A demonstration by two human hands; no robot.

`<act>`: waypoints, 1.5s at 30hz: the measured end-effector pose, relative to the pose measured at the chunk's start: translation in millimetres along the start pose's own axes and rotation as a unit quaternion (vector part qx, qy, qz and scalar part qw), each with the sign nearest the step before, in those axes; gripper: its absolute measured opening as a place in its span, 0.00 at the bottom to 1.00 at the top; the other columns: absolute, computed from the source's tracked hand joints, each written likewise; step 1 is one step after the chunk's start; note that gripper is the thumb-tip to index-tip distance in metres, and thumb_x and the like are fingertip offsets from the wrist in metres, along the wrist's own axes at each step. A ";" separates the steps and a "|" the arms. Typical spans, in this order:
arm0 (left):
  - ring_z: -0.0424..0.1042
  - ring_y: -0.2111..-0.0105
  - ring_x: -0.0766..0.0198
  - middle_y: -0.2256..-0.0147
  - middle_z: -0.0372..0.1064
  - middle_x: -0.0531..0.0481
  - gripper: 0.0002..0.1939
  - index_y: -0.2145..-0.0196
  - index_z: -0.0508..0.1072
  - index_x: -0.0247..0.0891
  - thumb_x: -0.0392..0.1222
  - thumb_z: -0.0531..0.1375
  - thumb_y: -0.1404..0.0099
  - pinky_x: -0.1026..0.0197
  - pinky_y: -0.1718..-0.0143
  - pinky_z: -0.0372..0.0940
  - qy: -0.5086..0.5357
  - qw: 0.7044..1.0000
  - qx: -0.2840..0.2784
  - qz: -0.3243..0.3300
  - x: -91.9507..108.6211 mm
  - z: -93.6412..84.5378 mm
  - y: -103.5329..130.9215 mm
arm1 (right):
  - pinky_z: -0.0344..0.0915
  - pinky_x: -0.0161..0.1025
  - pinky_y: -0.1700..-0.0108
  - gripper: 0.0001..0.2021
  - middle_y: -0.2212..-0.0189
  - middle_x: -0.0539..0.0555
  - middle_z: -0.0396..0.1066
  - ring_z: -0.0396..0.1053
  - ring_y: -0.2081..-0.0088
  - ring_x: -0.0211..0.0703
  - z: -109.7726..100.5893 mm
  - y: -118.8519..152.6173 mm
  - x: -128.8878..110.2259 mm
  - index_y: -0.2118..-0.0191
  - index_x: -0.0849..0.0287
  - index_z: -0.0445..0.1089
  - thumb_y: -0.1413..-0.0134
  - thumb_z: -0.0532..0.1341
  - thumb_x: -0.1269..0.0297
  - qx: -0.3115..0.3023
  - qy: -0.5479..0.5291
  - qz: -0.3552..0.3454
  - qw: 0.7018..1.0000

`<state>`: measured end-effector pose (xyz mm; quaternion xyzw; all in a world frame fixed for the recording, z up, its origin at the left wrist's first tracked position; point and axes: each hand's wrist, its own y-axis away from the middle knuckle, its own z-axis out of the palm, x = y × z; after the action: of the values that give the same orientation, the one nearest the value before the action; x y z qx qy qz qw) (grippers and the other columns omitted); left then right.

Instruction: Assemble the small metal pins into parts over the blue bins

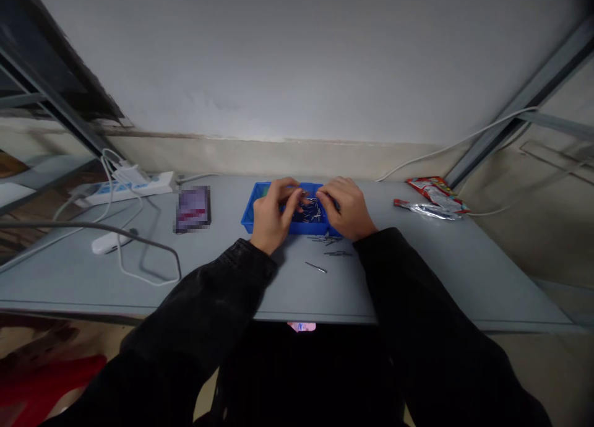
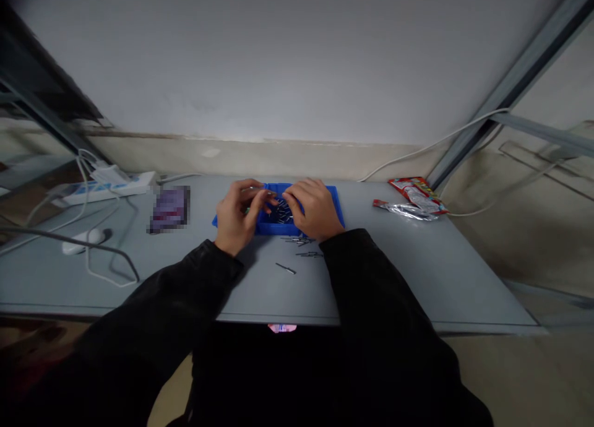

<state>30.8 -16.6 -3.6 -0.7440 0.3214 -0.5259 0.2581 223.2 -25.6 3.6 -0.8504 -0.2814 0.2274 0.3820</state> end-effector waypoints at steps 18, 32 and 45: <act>0.79 0.60 0.66 0.59 0.79 0.49 0.10 0.50 0.74 0.38 0.40 0.56 0.25 0.62 0.54 0.72 -0.126 0.983 -0.055 0.124 -9.1 -6.5 -11.6 | 0.62 0.44 0.56 0.10 0.65 0.54 0.74 0.69 0.61 0.45 3.6 2.0 0.8 0.62 0.57 0.72 0.31 0.55 0.62 -0.002 -0.029 0.000 1.000; 0.74 0.60 0.62 0.61 0.77 0.47 0.08 0.57 0.76 0.36 0.42 0.59 0.27 0.57 0.53 0.68 -0.150 0.975 -0.104 0.129 -6.6 -11.0 -9.8 | 0.63 0.43 0.56 0.09 0.67 0.54 0.72 0.68 0.62 0.44 5.0 3.3 -0.5 0.63 0.57 0.69 0.31 0.53 0.65 0.007 -0.038 0.013 0.999; 0.73 0.61 0.63 0.63 0.75 0.48 0.06 0.60 0.76 0.36 0.39 0.60 0.29 0.58 0.56 0.69 -0.137 0.982 -0.041 0.124 -4.1 -10.3 -6.9 | 0.65 0.42 0.57 0.07 0.66 0.53 0.73 0.68 0.64 0.43 5.8 3.3 -8.3 0.59 0.58 0.70 0.32 0.57 0.62 -0.006 -0.045 0.003 0.999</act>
<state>21.5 -9.5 2.0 -0.7735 0.3941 -0.3689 0.3322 214.6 -29.8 -1.1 -0.8423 -0.2975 0.2649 0.3631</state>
